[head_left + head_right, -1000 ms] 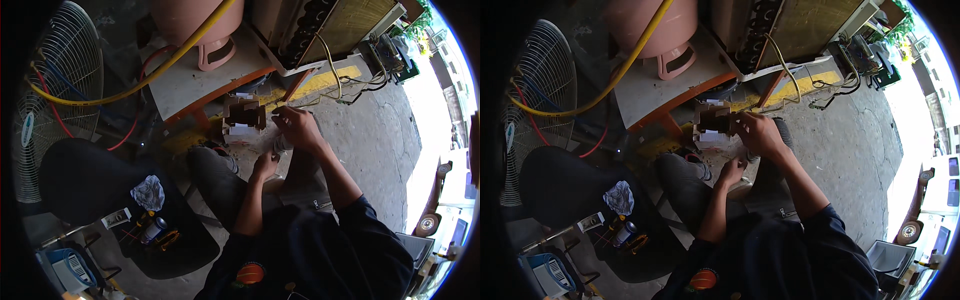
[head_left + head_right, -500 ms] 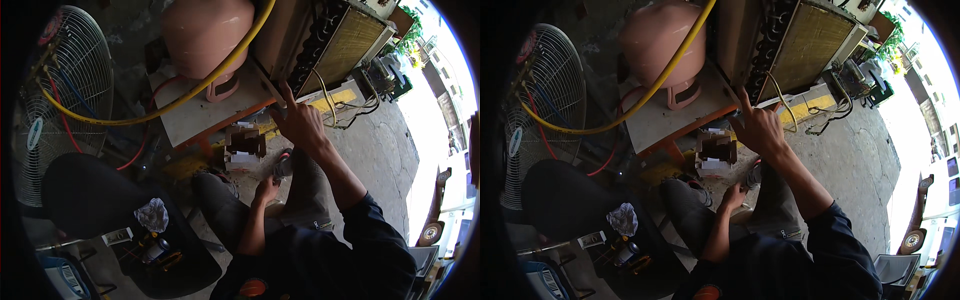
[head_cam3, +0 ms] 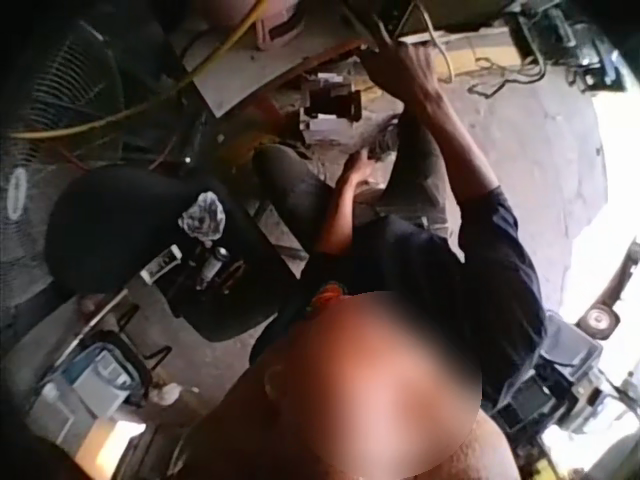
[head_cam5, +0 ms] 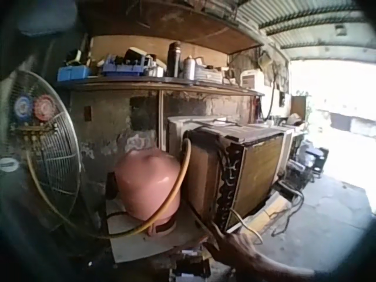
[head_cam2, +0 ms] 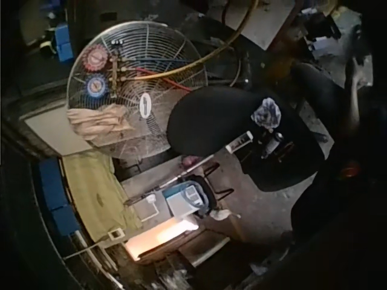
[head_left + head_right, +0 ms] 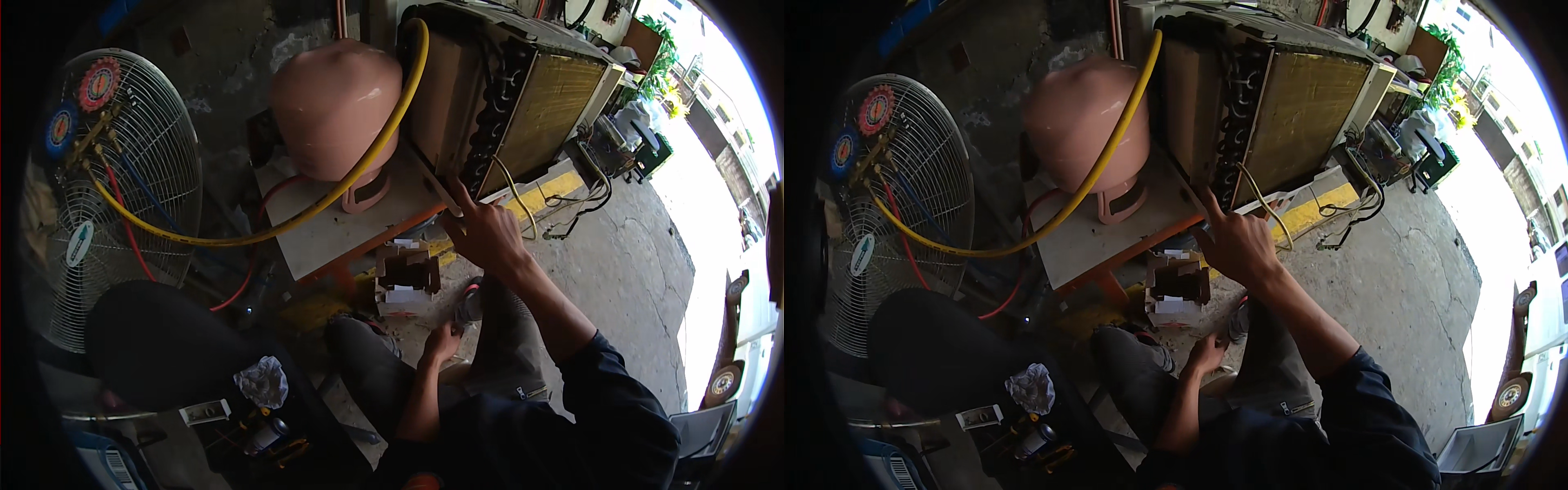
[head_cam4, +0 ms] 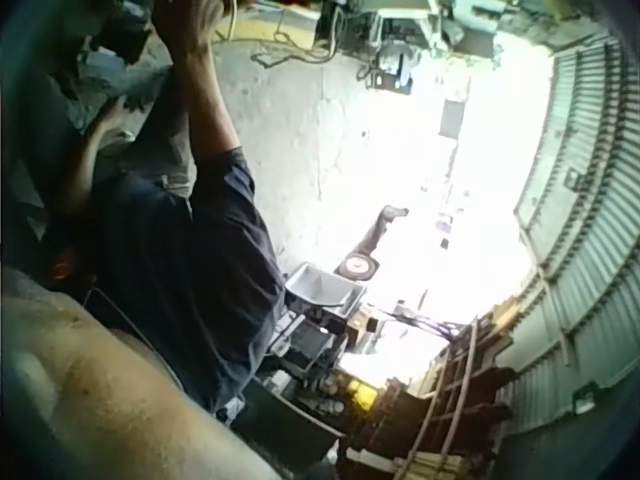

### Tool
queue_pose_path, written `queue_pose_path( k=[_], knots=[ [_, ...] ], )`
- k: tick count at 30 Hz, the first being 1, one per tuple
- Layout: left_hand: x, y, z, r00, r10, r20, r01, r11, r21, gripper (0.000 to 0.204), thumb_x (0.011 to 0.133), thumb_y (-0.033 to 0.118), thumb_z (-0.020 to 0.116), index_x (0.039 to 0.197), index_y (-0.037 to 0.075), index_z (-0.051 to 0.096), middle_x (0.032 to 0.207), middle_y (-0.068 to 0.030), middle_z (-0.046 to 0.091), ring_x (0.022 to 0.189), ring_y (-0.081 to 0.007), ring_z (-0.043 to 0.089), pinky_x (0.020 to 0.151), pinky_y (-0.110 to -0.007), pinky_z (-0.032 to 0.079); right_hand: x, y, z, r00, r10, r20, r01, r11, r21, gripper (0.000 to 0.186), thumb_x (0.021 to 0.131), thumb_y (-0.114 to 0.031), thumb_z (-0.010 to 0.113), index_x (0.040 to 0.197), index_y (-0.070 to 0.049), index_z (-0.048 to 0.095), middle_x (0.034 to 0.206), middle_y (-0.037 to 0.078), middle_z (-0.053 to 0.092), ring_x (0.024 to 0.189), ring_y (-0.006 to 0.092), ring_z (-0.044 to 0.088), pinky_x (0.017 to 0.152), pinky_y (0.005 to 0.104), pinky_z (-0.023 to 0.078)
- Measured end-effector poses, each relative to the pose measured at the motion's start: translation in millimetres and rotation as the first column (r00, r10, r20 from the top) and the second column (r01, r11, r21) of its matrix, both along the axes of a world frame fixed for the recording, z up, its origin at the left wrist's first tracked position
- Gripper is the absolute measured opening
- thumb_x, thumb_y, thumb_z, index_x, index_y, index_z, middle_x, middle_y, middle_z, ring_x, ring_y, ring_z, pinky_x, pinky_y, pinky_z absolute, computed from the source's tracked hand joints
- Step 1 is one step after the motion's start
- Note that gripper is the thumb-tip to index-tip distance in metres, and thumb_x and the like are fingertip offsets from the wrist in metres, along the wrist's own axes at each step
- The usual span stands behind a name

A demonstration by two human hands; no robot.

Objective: Repairing and inspecting an air conditioning or refrigeration unit using manifold gauges.

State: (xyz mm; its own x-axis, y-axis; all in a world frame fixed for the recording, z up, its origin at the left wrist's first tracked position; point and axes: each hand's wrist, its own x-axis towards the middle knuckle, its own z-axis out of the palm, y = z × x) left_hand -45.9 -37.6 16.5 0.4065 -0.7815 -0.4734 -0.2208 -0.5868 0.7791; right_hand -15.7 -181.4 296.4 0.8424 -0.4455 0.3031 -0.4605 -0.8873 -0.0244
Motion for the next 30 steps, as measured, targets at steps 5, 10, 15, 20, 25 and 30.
queue_pose_path(
  k=[5,10,15,20,25,30],
  knots=[
    [3.7,1.1,-3.2,1.000,0.005,-0.009,-0.005,0.999,0.035,0.040,0.090,0.036,0.052,0.110,0.002,0.059,0.105,-0.0219,0.065,0.094,-0.0414,0.061,0.078,-0.045,0.048,-2.7,4.7,-4.3,0.983,0.136,0.126,-0.130,0.990,-0.053,0.034,0.086,-0.025,0.063,0.114,-0.009,0.055,0.058,0.011,0.060,0.040,0.0272,0.053,0.038,0.0354,0.039],
    [3.5,-2.9,-7.7,1.000,0.007,0.000,-0.007,1.000,0.001,0.039,0.090,0.035,0.052,0.111,0.002,0.058,0.106,-0.0211,0.065,0.094,-0.0413,0.061,0.078,-0.045,0.048,-9.0,1.6,-21.4,0.962,0.204,0.183,-0.200,0.979,-0.042,0.021,0.086,-0.020,0.061,0.102,-0.007,0.055,0.060,0.010,0.061,0.041,0.0261,0.053,0.039,0.0354,0.039],
    [2.8,1.1,-3.1,1.000,0.016,-0.017,-0.017,1.000,-0.015,0.039,0.090,0.035,0.052,0.110,0.002,0.058,0.106,-0.0211,0.065,0.094,-0.0413,0.061,0.078,-0.045,0.048,-15.6,-6.8,-40.4,0.944,0.245,0.222,-0.250,0.968,-0.009,0.012,0.087,-0.016,0.059,0.090,-0.006,0.052,0.063,0.010,0.061,0.040,0.0254,0.052,0.039,0.0361,0.039],
    [2.4,3.9,3.9,1.000,0.020,-0.017,-0.020,1.000,0.010,0.040,0.090,0.036,0.052,0.110,0.002,0.059,0.105,-0.0209,0.065,0.094,-0.0404,0.061,0.077,-0.044,0.048,-38.6,-6.5,-57.0,0.989,0.144,-0.031,-0.139,0.983,0.119,0.013,0.086,-0.014,0.060,0.090,-0.005,0.052,0.071,0.008,0.063,0.044,0.0270,0.052,0.043,0.0369,0.041],
    [1.8,5.7,-1.8,1.000,0.002,-0.013,-0.001,0.998,0.056,0.042,0.090,0.038,0.052,0.111,0.003,0.060,0.104,-0.0204,0.066,0.093,-0.0392,0.062,0.077,-0.043,0.049,-75.1,-14.1,-106.9,0.983,0.130,-0.128,-0.103,0.975,0.195,0.022,0.087,-0.023,0.061,0.086,-0.004,0.050,0.068,0.012,0.061,0.050,0.0329,0.055,0.046,0.0405,0.042],
    [-0.7,4.6,-27.1,0.998,-0.038,-0.048,0.040,0.998,0.054,0.044,0.090,0.041,0.051,0.113,0.005,0.061,0.105,-0.0195,0.066,0.094,-0.0383,0.062,0.078,-0.042,0.049,-113.9,-42.4,-172.5,0.991,0.059,-0.118,-0.013,0.933,0.361,0.022,0.085,-0.024,0.059,0.084,-0.004,0.049,0.069,0.016,0.059,0.058,0.0390,0.056,0.053,0.0470,0.042]
  ],
)
